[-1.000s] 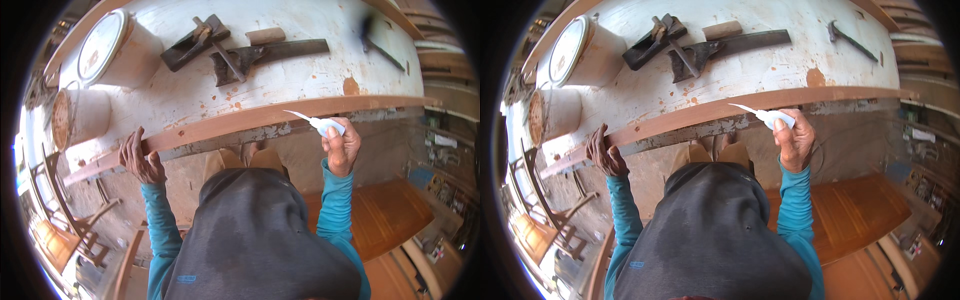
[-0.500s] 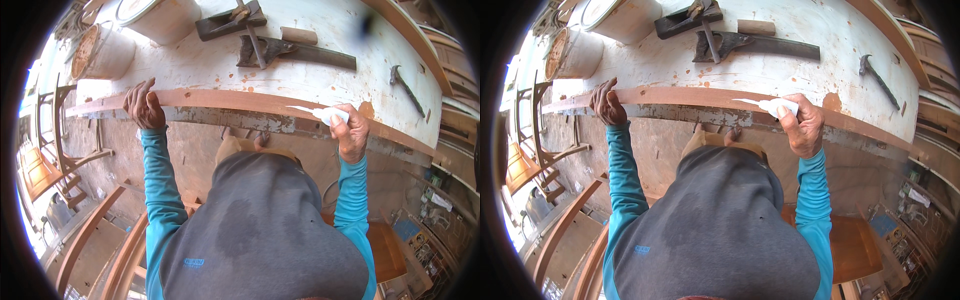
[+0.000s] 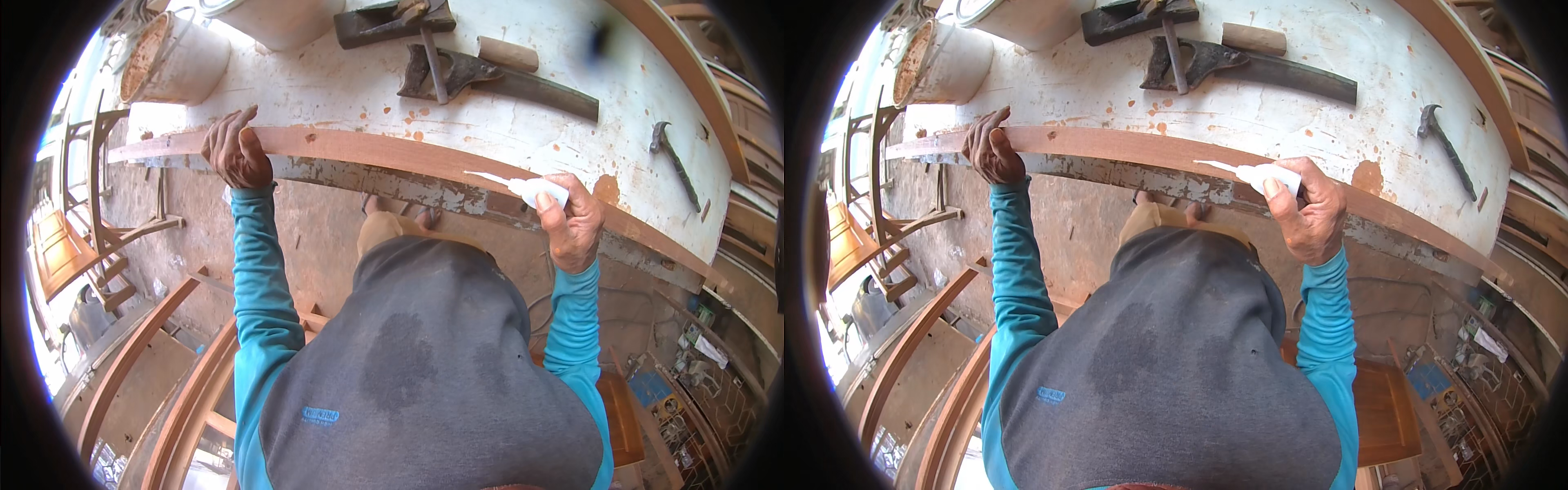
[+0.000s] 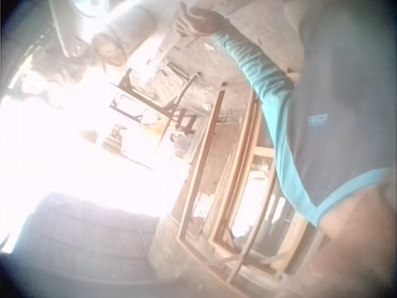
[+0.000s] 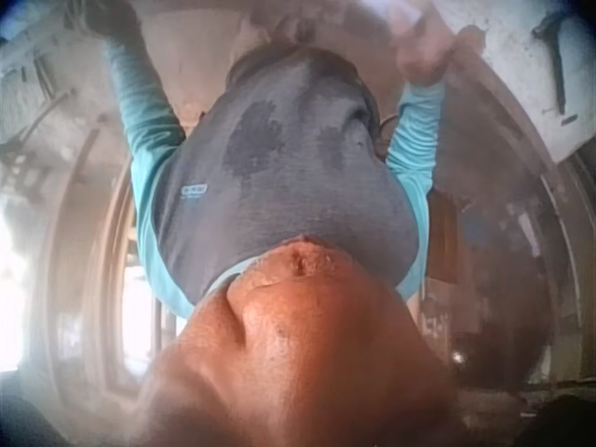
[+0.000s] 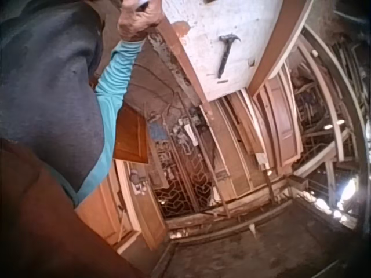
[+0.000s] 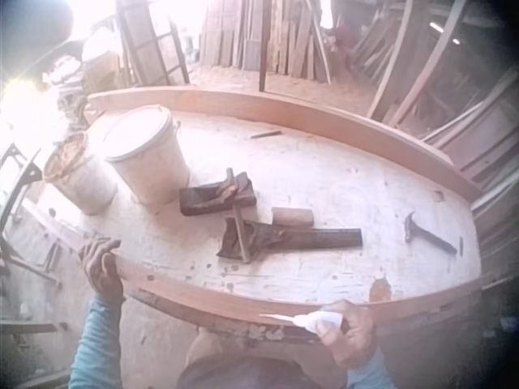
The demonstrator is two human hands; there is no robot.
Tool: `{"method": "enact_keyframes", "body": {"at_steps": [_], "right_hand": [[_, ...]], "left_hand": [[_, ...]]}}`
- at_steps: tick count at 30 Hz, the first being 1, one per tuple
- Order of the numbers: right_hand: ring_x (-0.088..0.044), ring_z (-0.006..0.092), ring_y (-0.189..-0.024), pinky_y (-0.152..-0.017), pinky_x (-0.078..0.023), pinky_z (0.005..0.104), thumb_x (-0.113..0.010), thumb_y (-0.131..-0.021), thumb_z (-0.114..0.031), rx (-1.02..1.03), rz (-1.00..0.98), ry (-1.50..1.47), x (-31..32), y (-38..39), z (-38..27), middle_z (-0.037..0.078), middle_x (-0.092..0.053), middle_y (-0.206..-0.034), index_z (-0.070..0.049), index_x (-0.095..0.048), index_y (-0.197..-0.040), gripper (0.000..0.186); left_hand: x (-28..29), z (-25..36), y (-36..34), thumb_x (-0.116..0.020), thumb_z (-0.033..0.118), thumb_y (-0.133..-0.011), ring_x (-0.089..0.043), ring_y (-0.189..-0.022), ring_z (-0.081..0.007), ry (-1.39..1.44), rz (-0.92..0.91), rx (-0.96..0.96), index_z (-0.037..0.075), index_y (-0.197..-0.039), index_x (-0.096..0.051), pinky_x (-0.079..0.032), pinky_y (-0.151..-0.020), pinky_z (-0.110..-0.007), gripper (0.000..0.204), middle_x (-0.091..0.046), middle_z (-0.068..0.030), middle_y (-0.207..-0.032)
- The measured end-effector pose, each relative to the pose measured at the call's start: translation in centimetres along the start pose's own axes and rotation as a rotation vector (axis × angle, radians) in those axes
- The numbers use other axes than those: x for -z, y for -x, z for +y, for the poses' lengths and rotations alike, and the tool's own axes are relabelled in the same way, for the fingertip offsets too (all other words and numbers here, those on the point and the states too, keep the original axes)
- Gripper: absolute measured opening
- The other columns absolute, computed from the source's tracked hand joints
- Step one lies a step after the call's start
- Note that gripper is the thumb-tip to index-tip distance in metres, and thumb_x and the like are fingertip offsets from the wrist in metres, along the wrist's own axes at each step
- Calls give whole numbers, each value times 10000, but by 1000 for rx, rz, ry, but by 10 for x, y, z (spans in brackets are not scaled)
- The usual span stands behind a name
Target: The person applies wood filler to a curved wooden strip using a small putty knife and then applies glue to specific points along the strip from a white bottle.
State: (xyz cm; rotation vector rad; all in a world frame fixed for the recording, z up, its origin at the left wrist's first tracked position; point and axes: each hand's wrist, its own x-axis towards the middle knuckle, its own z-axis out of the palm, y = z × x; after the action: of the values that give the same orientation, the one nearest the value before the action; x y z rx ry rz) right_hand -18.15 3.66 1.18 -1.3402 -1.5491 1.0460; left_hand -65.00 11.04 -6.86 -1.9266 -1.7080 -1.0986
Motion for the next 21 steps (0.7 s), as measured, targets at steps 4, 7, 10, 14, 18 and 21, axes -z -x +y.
{"method": "enact_keyframes", "body": {"at_steps": [4,7,10,14,18,21], "right_hand": [[-619,65,-707,-603,-500,252,-682,-967,-173,11,-18,24,1,0,1,50,-719,-823,8,-705,-1060,205],[-614,67,-697,-598,-497,258,-681,-970,-175,47,-36,24,2,-1,4,35,-693,-799,9,-704,-1056,204],[-606,66,-687,-590,-489,260,-680,-971,-176,26,-26,36,2,0,3,22,-669,-778,9,-706,-1049,203],[-607,64,-692,-594,-490,259,-676,-971,-177,54,-13,44,0,-1,1,29,-687,-791,7,-712,-1039,200],[-621,74,-718,-615,-500,261,-672,-970,-180,32,-19,40,-1,-1,-2,41,-712,-813,4,-719,-1042,203],[-628,80,-739,-632,-505,259,-672,-971,-180,36,-13,40,-2,0,-2,47,-724,-832,4,-722,-1048,205]], "left_hand": [[0,-1,0,-318,502,-1104,-709,-1057,-291,1,10,-8,81,-1029,-812,-426,-1047,-419,653,-793,-84,-1006],[-1,0,0,-322,497,-1105,-712,-1048,-293,9,17,-8,79,-1021,-813,-430,-1042,-418,650,-794,-86,-1004],[-1,0,0,-327,497,-1104,-713,-1044,-293,9,23,-11,79,-1018,-814,-432,-1041,-416,648,-794,-86,-1004],[-3,-4,1,-348,518,-1090,-710,-1056,-297,31,23,-1,99,-1036,-813,-410,-1059,-422,628,-789,-97,-1009],[-2,-4,2,-370,517,-1081,-708,-1062,-301,49,20,3,109,-1047,-810,-400,-1066,-427,601,-785,-102,-1012],[-1,-3,2,-371,511,-1081,-706,-1063,-301,43,23,3,111,-1049,-810,-400,-1067,-427,595,-785,-102,-1010]]}}
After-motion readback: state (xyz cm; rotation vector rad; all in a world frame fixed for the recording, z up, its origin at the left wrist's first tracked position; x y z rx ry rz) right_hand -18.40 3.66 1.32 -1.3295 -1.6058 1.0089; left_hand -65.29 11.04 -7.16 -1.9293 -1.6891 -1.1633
